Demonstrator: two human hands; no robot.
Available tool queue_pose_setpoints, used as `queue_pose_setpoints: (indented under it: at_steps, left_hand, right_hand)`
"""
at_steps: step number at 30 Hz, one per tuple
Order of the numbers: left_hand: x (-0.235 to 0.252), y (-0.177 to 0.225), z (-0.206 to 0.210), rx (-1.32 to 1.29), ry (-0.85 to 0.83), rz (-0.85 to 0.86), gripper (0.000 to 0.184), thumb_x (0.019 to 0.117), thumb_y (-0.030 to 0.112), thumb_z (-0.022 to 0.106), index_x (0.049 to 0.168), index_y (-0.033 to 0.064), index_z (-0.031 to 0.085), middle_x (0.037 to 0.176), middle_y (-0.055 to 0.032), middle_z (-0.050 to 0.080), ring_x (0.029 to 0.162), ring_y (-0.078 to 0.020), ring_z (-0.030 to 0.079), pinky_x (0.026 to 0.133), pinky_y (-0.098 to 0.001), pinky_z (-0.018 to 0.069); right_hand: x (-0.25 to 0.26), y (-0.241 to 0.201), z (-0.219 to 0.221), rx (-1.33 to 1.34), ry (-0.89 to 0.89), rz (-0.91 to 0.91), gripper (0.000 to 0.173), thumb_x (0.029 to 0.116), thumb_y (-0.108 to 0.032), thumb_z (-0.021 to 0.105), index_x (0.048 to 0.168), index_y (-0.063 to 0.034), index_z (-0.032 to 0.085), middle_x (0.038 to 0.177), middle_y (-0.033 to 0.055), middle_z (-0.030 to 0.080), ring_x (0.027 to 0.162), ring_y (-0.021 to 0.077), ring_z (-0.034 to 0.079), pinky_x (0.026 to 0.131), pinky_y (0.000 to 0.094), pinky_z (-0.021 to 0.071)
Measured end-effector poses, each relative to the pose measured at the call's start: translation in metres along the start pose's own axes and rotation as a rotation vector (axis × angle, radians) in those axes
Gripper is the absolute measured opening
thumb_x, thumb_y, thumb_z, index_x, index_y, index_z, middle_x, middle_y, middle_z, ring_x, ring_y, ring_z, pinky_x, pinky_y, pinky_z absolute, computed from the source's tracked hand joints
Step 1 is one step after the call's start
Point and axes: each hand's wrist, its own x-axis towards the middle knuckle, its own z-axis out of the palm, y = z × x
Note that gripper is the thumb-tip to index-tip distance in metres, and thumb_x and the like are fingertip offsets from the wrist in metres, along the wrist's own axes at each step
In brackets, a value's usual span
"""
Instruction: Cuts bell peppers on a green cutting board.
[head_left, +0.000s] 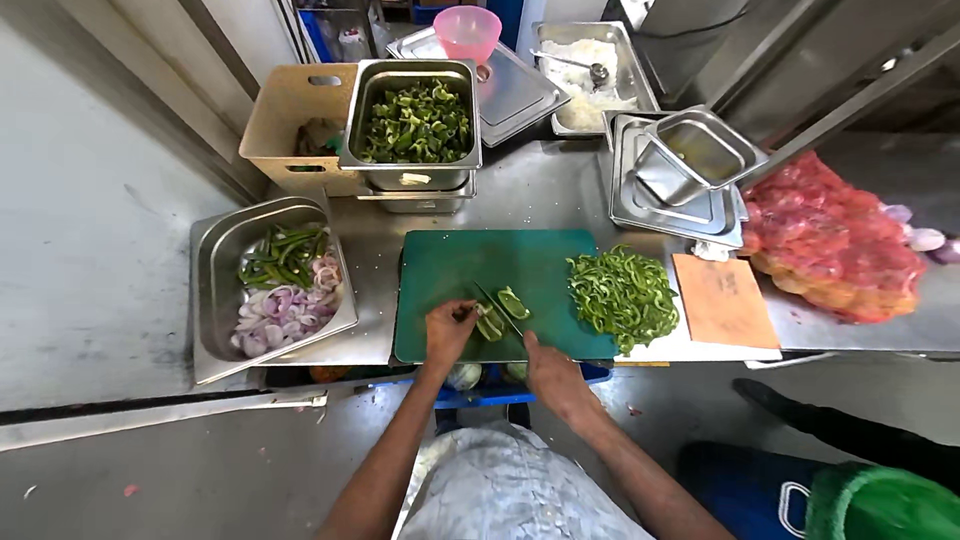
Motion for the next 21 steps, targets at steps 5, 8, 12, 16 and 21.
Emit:
queue_pose_setpoints:
  at_steps: [5,8,12,16,21]
  left_hand:
    - [0.000,-0.008,-0.005,-0.018,-0.032,-0.006,0.020,0.0911,0.019,0.081,0.109,0.0106,0.076,0.099,-0.0024,0.077,0.085,-0.0118,0.074,0.081,-0.0359,0.0642]
    - [-0.002,-0.018,-0.006,-0.014,-0.013,0.034,0.020,0.0910,0.018,0.080,0.109,0.0097,0.076,0.099,-0.0026,0.077,0.083,-0.0117,0.074,0.080,-0.0350,0.0652]
    - [-0.004,-0.016,-0.011,-0.016,-0.045,0.054,0.019,0.0911,0.017,0.080,0.108,0.0096,0.076,0.097,-0.0030,0.076,0.080,-0.0122,0.074,0.076,-0.0344,0.0652]
    - [-0.001,-0.016,-0.012,-0.054,-0.053,0.019,0.018,0.0900,0.015,0.081,0.106,0.0080,0.076,0.092,-0.0026,0.077,0.077,-0.0116,0.075,0.074,-0.0331,0.0658]
    - [-0.005,-0.015,-0.010,-0.080,-0.043,-0.003,0.019,0.0899,0.014,0.081,0.107,0.0076,0.076,0.094,-0.0028,0.078,0.077,-0.0116,0.075,0.073,-0.0328,0.0660]
  right_hand:
    - [0.011,0.011,0.015,0.084,-0.011,-0.061,0.043,0.1062,-0.015,0.044,0.148,-0.0123,0.039,0.112,0.0213,0.069,0.107,0.0404,0.069,0.090,0.0570,0.0560]
    - [0.004,0.034,0.042,0.130,-0.019,-0.074,0.043,0.1083,-0.019,0.040,0.150,-0.0111,0.037,0.110,0.0215,0.068,0.103,0.0405,0.070,0.088,0.0567,0.0570]
    - [0.008,0.043,0.024,0.147,-0.067,-0.079,0.043,0.1086,-0.022,0.043,0.149,-0.0109,0.038,0.114,0.0225,0.067,0.107,0.0407,0.068,0.091,0.0572,0.0549]
    - [-0.010,0.028,0.001,0.102,0.042,-0.071,0.036,0.1094,-0.022,0.041,0.143,-0.0104,0.044,0.108,0.0210,0.068,0.104,0.0395,0.070,0.089,0.0545,0.0563]
    - [-0.032,0.011,-0.003,0.027,-0.021,-0.059,0.040,0.1095,-0.020,0.038,0.149,-0.0148,0.040,0.111,0.0204,0.069,0.106,0.0399,0.070,0.090,0.0550,0.0562]
